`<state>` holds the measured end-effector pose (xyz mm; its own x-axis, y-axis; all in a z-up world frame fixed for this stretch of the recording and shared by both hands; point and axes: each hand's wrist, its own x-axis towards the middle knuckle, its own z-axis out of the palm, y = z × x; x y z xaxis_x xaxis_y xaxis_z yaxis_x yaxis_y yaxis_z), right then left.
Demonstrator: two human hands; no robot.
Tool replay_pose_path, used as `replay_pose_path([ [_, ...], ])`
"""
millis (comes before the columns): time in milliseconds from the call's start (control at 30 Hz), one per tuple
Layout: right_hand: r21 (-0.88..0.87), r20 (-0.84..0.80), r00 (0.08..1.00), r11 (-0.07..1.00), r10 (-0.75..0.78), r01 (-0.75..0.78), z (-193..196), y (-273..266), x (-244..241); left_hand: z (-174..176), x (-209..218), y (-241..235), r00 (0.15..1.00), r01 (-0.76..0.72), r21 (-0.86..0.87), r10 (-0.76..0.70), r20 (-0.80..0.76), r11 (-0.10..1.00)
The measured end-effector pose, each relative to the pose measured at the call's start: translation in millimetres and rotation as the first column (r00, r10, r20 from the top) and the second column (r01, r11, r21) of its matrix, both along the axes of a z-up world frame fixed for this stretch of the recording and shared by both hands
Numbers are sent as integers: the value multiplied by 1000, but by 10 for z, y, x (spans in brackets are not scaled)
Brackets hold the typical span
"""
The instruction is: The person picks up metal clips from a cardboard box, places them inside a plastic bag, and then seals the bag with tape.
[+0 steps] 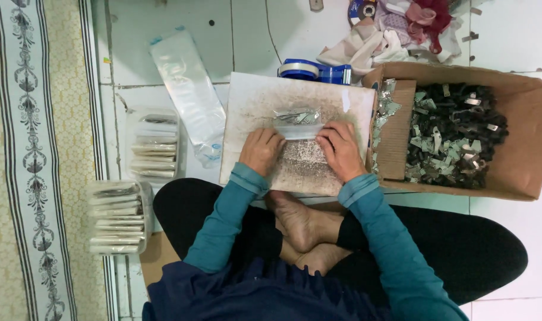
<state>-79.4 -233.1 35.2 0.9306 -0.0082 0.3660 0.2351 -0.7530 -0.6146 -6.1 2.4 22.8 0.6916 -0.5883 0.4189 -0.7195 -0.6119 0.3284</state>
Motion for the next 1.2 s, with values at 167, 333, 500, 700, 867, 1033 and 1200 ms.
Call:
replay_pose_path([
  [167,-14,-50,998,999,-33,32,-65,-1,15,-18,6,-10,987,-88,12,89,-135,996],
  [333,16,-155,987,999,-37,40,25,-49,83,-90,120,-36,930,-128,129,164,-330,983],
  [500,13,-251,967,999,-45,50,18,-89,138,-125,193,-137,853,-189,316,315,-417,930],
  [700,-41,-244,970,999,-20,10,115,-65,120,77,107,-184,920,-213,216,270,-284,953],
  [867,-83,-147,989,996,12,-25,-32,-98,78,174,11,-167,996,-47,99,54,-69,994],
  [1033,-88,16,999,995,44,-43,-126,-89,63,249,-45,-87,995,18,134,-30,90,991],
  [1200,-121,38,996,990,76,-70,-94,-97,78,231,-22,-70,996,18,72,-24,90,997],
])
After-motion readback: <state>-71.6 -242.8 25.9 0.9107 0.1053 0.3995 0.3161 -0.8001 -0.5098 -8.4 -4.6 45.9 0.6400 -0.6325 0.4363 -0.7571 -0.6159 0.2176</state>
